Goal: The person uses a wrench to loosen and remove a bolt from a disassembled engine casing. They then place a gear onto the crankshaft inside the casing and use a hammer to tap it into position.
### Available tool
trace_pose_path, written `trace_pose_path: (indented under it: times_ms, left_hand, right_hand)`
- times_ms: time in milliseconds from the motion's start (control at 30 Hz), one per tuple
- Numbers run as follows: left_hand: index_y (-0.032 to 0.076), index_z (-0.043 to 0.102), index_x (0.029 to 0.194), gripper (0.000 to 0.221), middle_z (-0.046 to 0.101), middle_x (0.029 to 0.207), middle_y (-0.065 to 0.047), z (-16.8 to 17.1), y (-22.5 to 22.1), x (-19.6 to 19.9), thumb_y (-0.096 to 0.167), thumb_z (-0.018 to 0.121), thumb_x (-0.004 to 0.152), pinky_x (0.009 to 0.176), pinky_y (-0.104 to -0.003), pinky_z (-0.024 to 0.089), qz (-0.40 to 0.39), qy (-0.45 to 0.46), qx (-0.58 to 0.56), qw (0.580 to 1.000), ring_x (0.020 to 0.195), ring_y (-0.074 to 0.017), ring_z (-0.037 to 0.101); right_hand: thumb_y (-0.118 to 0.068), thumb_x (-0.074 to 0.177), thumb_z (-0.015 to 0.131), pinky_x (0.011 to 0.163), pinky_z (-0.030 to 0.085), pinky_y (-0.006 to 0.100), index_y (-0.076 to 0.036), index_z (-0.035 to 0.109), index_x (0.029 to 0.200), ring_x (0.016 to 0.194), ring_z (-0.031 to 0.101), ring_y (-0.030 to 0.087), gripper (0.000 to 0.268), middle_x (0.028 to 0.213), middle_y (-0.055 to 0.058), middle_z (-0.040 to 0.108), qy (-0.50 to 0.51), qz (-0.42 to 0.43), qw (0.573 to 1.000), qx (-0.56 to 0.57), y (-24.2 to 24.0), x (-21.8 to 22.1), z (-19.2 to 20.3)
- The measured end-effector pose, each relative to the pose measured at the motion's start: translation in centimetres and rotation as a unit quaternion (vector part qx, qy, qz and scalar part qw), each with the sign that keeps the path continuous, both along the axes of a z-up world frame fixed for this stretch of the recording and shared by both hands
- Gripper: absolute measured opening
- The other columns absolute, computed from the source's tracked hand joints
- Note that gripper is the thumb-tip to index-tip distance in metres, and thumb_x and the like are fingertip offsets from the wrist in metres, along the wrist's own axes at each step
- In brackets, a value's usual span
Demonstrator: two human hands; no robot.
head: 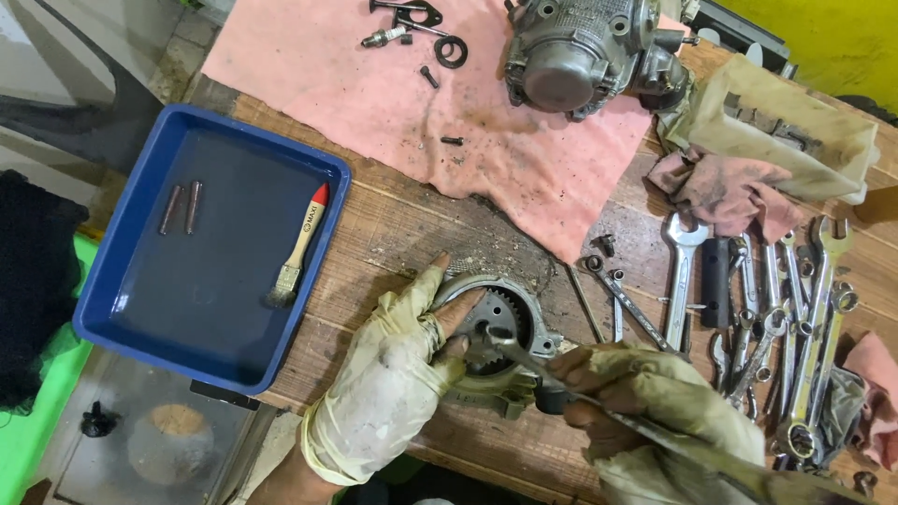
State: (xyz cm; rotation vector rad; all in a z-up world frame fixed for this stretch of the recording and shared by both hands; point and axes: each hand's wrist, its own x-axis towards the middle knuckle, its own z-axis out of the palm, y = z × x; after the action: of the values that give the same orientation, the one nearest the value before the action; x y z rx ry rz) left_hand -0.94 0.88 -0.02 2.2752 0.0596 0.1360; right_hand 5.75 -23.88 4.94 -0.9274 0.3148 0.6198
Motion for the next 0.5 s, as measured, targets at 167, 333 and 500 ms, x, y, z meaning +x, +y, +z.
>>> trace_pose_path:
  times_ms: [167,333,500]
  left_hand:
    - [0.011,0.030,0.159,0.087,0.071,0.140,-0.007,0.5,-0.6,0.4,-0.013,0.061,0.081,0.103,-0.021,0.053,0.075,0.113,-0.400,0.907,0.135,-0.0140,0.063]
    - [0.018,0.059,0.148,0.067,0.027,0.170,-0.004,0.8,-0.1,0.1,0.006,0.067,0.083,0.116,-0.036,0.030,-0.002,0.056,-0.027,0.998,0.134,-0.0264,0.046]
    - [0.022,0.037,0.158,0.083,0.042,0.163,0.002,1.9,-0.6,0.5,0.011,0.071,0.083,0.104,-0.033,0.037,0.048,0.131,-0.070,0.988,0.117,-0.0245,0.050]
  right_hand:
    - [0.008,0.065,0.055,0.037,0.025,0.021,0.028,0.063,0.112,0.041,0.034,0.013,0.051,0.059,0.027,0.049,0.167,0.078,0.983,-0.023,-1.4,1.4,0.7]
    - [0.000,0.082,0.076,0.091,0.071,0.033,-0.010,0.065,0.091,0.099,0.083,0.033,0.018,0.097,0.009,0.074,-0.447,0.010,0.863,-0.234,1.6,-0.1,1.0]
    - [0.001,0.080,0.073,0.094,0.073,0.043,-0.006,0.062,0.095,0.101,0.078,0.039,0.020,0.100,0.017,0.069,-0.370,-0.055,0.901,-0.220,1.4,-0.5,1.5]
